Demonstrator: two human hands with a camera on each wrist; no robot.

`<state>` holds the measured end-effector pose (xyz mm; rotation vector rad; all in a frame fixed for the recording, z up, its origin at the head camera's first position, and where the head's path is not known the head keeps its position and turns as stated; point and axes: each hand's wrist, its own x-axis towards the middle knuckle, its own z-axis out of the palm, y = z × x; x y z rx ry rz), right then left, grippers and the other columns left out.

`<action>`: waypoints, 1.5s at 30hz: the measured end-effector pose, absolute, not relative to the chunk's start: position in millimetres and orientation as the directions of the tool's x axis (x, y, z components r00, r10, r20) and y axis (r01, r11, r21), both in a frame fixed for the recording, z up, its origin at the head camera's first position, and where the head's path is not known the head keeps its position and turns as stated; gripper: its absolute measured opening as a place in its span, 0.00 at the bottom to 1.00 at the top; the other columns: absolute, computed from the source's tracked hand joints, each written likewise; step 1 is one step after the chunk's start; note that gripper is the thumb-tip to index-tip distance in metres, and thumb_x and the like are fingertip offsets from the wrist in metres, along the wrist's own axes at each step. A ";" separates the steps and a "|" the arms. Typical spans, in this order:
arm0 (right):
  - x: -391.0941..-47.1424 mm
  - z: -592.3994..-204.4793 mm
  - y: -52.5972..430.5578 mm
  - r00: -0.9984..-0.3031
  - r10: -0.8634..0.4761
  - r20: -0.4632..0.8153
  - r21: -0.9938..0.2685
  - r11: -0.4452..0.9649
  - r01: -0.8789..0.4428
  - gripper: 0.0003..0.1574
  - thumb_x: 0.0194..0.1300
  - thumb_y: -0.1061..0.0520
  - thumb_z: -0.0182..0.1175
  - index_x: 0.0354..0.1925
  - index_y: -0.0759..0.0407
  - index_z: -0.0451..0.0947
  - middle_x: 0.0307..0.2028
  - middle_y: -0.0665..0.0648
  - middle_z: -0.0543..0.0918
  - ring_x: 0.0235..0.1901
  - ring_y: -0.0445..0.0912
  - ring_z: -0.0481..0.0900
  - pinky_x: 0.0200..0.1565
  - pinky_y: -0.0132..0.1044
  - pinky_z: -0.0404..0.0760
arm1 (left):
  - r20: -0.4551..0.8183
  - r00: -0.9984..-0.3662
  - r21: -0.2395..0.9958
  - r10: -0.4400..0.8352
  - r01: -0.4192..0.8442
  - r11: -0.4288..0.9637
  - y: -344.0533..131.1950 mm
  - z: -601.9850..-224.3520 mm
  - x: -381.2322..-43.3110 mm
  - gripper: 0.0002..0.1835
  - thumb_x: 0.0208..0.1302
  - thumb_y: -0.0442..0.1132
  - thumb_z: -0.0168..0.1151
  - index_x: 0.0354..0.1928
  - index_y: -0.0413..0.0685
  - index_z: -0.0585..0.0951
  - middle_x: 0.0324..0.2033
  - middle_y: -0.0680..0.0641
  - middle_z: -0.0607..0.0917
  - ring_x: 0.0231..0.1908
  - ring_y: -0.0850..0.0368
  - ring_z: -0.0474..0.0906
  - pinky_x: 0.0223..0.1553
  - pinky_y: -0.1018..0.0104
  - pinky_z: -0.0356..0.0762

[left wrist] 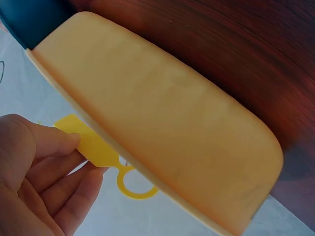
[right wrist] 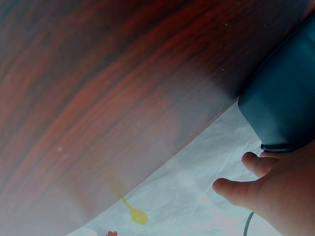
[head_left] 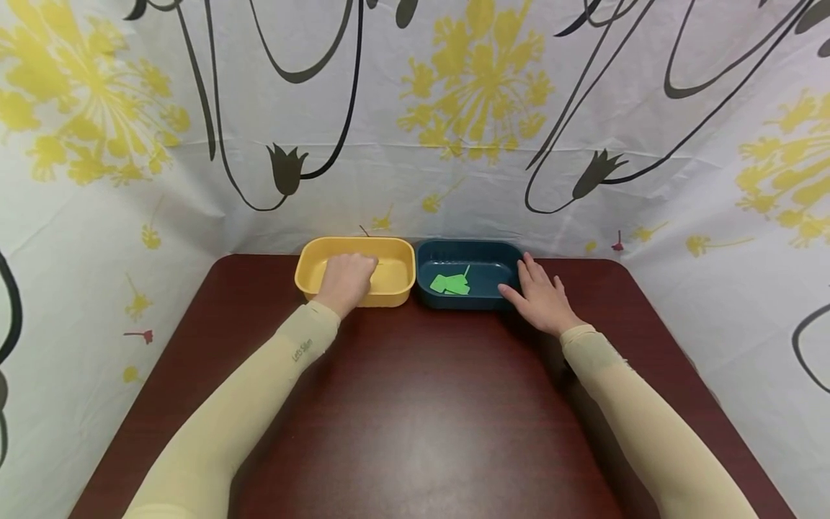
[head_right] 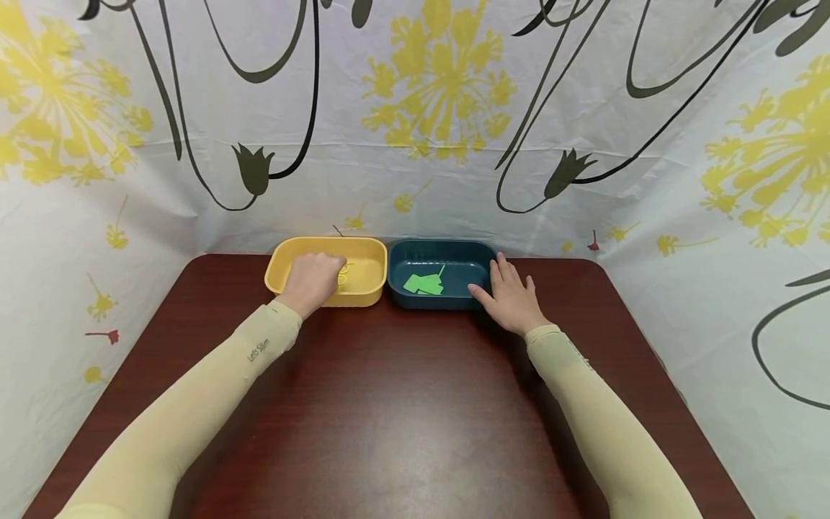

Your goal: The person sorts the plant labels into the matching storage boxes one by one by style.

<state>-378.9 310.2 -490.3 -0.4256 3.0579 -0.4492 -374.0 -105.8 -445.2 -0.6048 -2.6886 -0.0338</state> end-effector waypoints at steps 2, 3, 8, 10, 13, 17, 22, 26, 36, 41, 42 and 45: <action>-379.1 -490.1 310.2 -0.962 -0.271 0.016 -0.285 0.921 -0.264 0.62 0.70 0.20 0.36 0.80 0.61 0.37 0.80 0.58 0.33 0.78 0.60 0.38 0.68 0.71 0.36 | 0.377 -0.831 -0.060 0.410 0.420 0.906 -107.9 -446.8 -376.2 0.08 0.56 0.26 0.63 0.26 0.46 0.80 0.20 0.46 0.81 0.19 0.49 0.75 0.18 0.54 0.74; -379.2 -490.0 310.2 -0.962 -0.271 0.016 -0.285 0.921 -0.264 0.62 0.70 0.20 0.36 0.80 0.61 0.38 0.80 0.58 0.33 0.78 0.60 0.38 0.68 0.71 0.36 | 0.377 -0.831 -0.060 0.409 0.419 0.906 -108.9 -447.5 -377.2 0.08 0.56 0.25 0.63 0.25 0.47 0.80 0.20 0.47 0.81 0.19 0.49 0.75 0.18 0.54 0.74; -379.5 -489.8 310.4 -0.962 -0.272 0.013 -0.285 0.921 -0.264 0.62 0.70 0.20 0.36 0.80 0.61 0.38 0.80 0.58 0.33 0.78 0.59 0.37 0.68 0.70 0.36 | 0.355 -0.847 -0.064 0.395 0.400 0.914 -112.8 -449.7 -381.1 0.09 0.56 0.25 0.62 0.24 0.47 0.81 0.21 0.46 0.82 0.20 0.48 0.77 0.19 0.53 0.75; -379.6 -489.8 310.4 -0.962 -0.273 0.015 -0.284 0.921 -0.266 0.62 0.70 0.20 0.36 0.80 0.61 0.38 0.80 0.58 0.33 0.78 0.59 0.37 0.68 0.70 0.36 | 0.337 -0.857 -0.066 0.389 0.391 0.918 -113.7 -450.7 -382.6 0.09 0.57 0.26 0.62 0.25 0.46 0.82 0.21 0.46 0.82 0.20 0.48 0.77 0.20 0.52 0.76; -379.7 -490.6 310.2 -0.962 -0.274 0.022 -0.281 0.921 -0.268 0.62 0.70 0.20 0.36 0.80 0.61 0.38 0.80 0.58 0.33 0.78 0.60 0.38 0.68 0.71 0.37 | 0.313 -0.871 -0.064 0.380 0.380 0.923 -114.3 -452.0 -384.7 0.08 0.58 0.26 0.63 0.26 0.46 0.82 0.21 0.46 0.82 0.20 0.49 0.76 0.21 0.53 0.76; -380.4 -492.2 310.5 -0.961 -0.274 0.026 -0.280 0.921 -0.270 0.62 0.70 0.20 0.35 0.80 0.61 0.38 0.80 0.58 0.33 0.78 0.59 0.37 0.68 0.71 0.37 | 0.294 -0.879 -0.066 0.375 0.372 0.926 -115.4 -453.9 -387.0 0.08 0.59 0.27 0.63 0.26 0.46 0.82 0.21 0.46 0.82 0.21 0.49 0.76 0.21 0.53 0.76; -380.4 -492.3 310.6 -0.961 -0.275 0.028 -0.280 0.921 -0.272 0.62 0.70 0.20 0.35 0.80 0.61 0.38 0.80 0.58 0.33 0.78 0.60 0.38 0.68 0.71 0.37 | 0.289 -0.879 -0.068 0.378 0.375 0.924 -117.4 -457.0 -389.4 0.10 0.59 0.26 0.62 0.24 0.47 0.82 0.21 0.46 0.82 0.21 0.49 0.77 0.22 0.52 0.77; -380.2 -491.8 310.5 -0.962 -0.273 0.026 -0.276 0.923 -0.269 0.62 0.70 0.20 0.35 0.80 0.61 0.37 0.80 0.58 0.33 0.78 0.60 0.39 0.68 0.71 0.37 | 0.282 -0.882 -0.068 0.376 0.373 0.925 -118.6 -458.4 -390.7 0.10 0.60 0.26 0.61 0.23 0.47 0.81 0.20 0.47 0.81 0.20 0.50 0.75 0.21 0.53 0.76; -378.8 -490.2 309.8 -0.961 -0.275 0.024 -0.276 0.922 -0.271 0.62 0.70 0.20 0.35 0.80 0.61 0.37 0.80 0.59 0.34 0.78 0.59 0.37 0.68 0.71 0.37 | 0.246 -0.896 -0.053 0.370 0.369 0.928 -119.2 -459.7 -393.8 0.09 0.60 0.27 0.62 0.24 0.46 0.81 0.21 0.46 0.81 0.21 0.50 0.75 0.23 0.53 0.77; -378.3 -489.6 309.3 -0.961 -0.274 0.025 -0.280 0.921 -0.270 0.62 0.70 0.20 0.36 0.80 0.61 0.38 0.80 0.58 0.34 0.78 0.59 0.38 0.68 0.71 0.37 | 0.229 -0.907 -0.033 0.355 0.357 0.933 -119.2 -459.8 -395.5 0.09 0.61 0.27 0.62 0.24 0.46 0.81 0.22 0.46 0.80 0.21 0.50 0.75 0.23 0.53 0.77; -378.4 -489.6 309.3 -0.961 -0.274 0.026 -0.281 0.921 -0.270 0.62 0.70 0.20 0.36 0.80 0.61 0.38 0.80 0.58 0.34 0.78 0.59 0.38 0.68 0.71 0.37 | 0.227 -0.909 -0.029 0.351 0.353 0.935 -119.3 -459.8 -395.7 0.09 0.61 0.27 0.61 0.25 0.45 0.81 0.22 0.46 0.80 0.21 0.50 0.75 0.23 0.53 0.77; -378.6 -489.7 309.4 -0.962 -0.271 0.028 -0.280 0.922 -0.268 0.62 0.70 0.20 0.36 0.80 0.61 0.38 0.80 0.58 0.34 0.78 0.60 0.38 0.68 0.71 0.37 | 0.222 -0.914 -0.025 0.341 0.344 0.939 -119.4 -459.4 -395.7 0.09 0.61 0.27 0.61 0.25 0.45 0.81 0.22 0.45 0.81 0.21 0.50 0.76 0.23 0.53 0.77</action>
